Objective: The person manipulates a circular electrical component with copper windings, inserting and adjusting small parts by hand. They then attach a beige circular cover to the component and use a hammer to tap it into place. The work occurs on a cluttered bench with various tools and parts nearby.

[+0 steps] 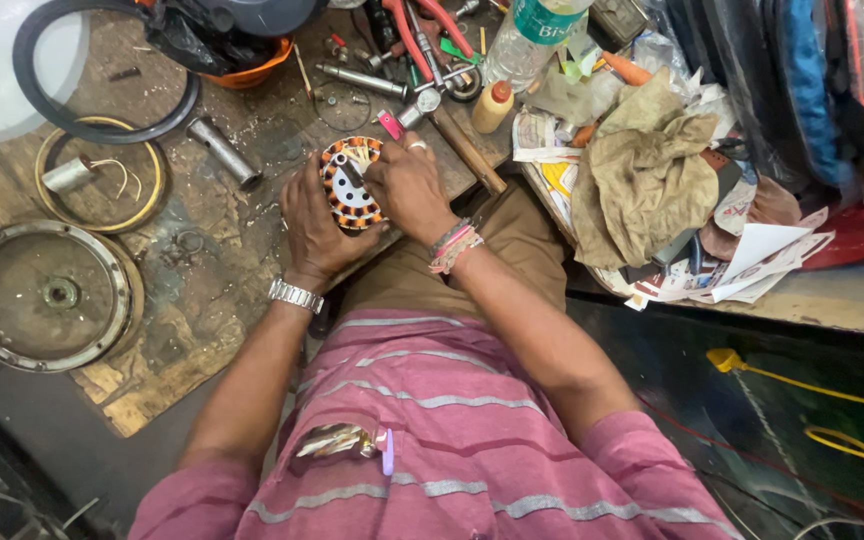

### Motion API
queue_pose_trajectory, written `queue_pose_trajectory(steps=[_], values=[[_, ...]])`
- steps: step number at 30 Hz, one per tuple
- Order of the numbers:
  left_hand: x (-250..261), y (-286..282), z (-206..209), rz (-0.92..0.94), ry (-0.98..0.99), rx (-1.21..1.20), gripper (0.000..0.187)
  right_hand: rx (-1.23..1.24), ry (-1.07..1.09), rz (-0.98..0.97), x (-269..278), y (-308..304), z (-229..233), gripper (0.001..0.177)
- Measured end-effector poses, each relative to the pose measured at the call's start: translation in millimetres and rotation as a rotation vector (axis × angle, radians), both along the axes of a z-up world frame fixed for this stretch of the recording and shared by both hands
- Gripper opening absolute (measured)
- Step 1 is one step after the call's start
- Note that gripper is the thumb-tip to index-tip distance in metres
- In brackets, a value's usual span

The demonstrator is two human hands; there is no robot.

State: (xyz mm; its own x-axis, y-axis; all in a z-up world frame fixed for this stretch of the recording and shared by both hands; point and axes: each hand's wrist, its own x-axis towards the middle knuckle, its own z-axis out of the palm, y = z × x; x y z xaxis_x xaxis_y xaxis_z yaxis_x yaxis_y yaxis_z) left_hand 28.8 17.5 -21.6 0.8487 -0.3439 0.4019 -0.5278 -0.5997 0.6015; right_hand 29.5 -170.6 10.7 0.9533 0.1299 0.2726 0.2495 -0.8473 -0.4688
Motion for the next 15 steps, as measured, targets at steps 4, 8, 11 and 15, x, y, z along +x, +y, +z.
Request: queue_pose_trajectory(steps=[4,8,11,15], values=[[1,2,-1,-0.009,-0.064,-0.012,0.125,0.073,-0.087,0.035,-1,3,-9,0.010],[1,0,-2,-0.001,-0.030,-0.008,0.124,0.113,-0.027,-0.005,-5,-1,-4,0.015],[2,0,2,0.001,0.010,-0.016,0.124,0.223,0.010,-0.027,-8,-12,10,0.029],[0,0,2,0.016,-0.016,0.039,0.124,0.329,0.290,-0.238,-17,-21,19,0.024]])
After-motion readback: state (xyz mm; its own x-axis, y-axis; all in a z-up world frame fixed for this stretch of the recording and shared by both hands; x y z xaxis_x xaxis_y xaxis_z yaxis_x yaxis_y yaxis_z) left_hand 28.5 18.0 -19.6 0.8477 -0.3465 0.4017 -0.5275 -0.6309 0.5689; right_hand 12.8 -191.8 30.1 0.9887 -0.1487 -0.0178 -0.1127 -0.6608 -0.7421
